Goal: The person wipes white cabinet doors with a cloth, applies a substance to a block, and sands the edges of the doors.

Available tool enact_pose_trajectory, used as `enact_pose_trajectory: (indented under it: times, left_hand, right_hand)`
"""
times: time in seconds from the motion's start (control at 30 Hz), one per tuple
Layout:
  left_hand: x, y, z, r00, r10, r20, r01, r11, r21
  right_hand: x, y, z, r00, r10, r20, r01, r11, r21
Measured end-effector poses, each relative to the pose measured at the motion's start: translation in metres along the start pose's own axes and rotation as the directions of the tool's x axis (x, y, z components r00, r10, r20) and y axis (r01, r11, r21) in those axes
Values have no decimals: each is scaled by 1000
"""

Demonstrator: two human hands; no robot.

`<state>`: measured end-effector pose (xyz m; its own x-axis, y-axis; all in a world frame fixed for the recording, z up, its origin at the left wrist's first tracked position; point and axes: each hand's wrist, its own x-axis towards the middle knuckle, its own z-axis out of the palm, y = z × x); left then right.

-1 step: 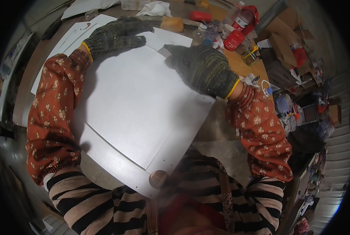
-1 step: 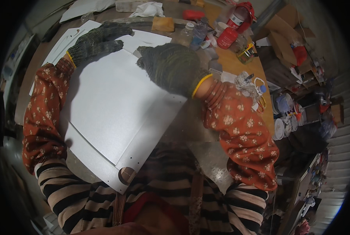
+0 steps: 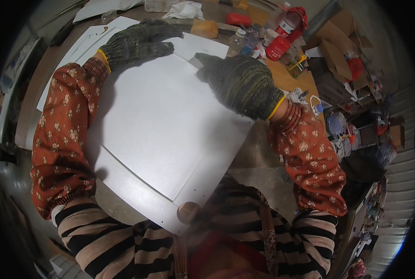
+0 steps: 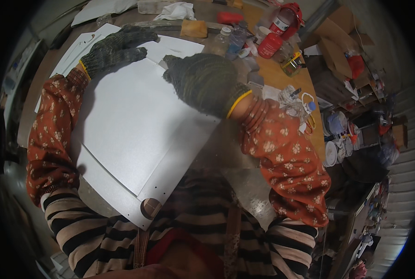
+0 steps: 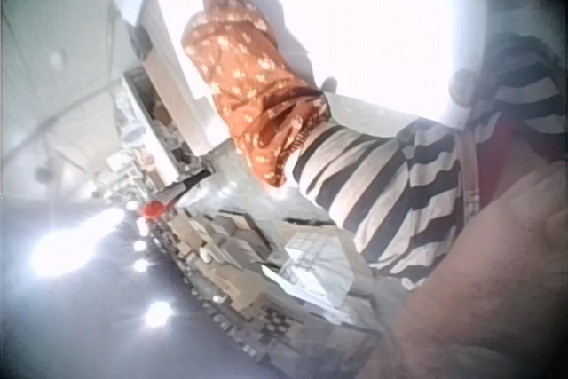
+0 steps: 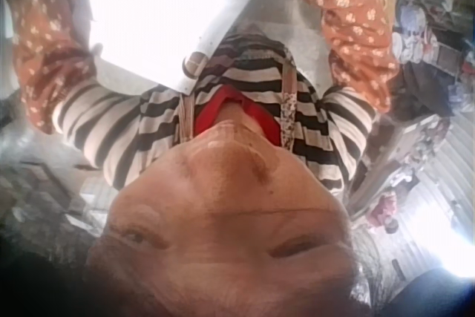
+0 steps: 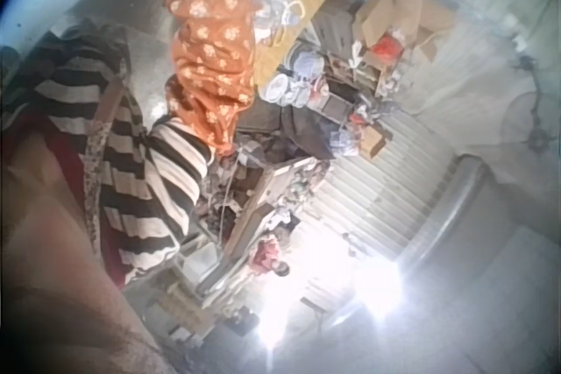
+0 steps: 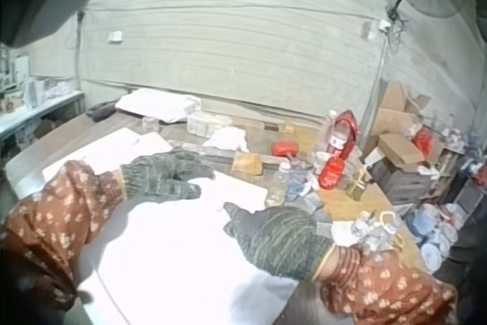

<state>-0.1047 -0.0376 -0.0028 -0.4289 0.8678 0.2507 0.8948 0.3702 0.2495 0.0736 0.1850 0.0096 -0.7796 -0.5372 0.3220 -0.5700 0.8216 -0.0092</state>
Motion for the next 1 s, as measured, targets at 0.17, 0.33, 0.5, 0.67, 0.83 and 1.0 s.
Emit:
enact_pose_trajectory:
  times: [0.17, 0.33, 0.5, 0.67, 0.83, 1.0]
  left_hand:
    - [5, 13, -6, 993, -95, 68, 94, 995, 27]
    - [7, 8, -2, 999, -19, 26, 16, 994, 107]
    - [8, 3, 5, 999, -51, -14, 51, 999, -17]
    - [6, 0, 3, 999, -35, -37, 34, 999, -31]
    - [7, 0, 1, 1000, -25, -10, 24, 998, -59]
    - [4, 9, -1, 997, -77, 1, 77, 996, -42]
  right_hand:
    - [-3, -8, 4, 999, 30, -45, -31, 999, -15]
    - [4, -13, -6, 982, 130, 134, -136, 990, 38]
    - [4, 7, 3, 997, -34, 74, 40, 996, -77]
    - [6, 5, 3, 988, -48, -147, 55, 997, 47]
    - [8, -1, -13, 999, -46, -7, 46, 999, -2]
    - [-2, -4, 4, 999, 9, -41, -6, 997, 81]
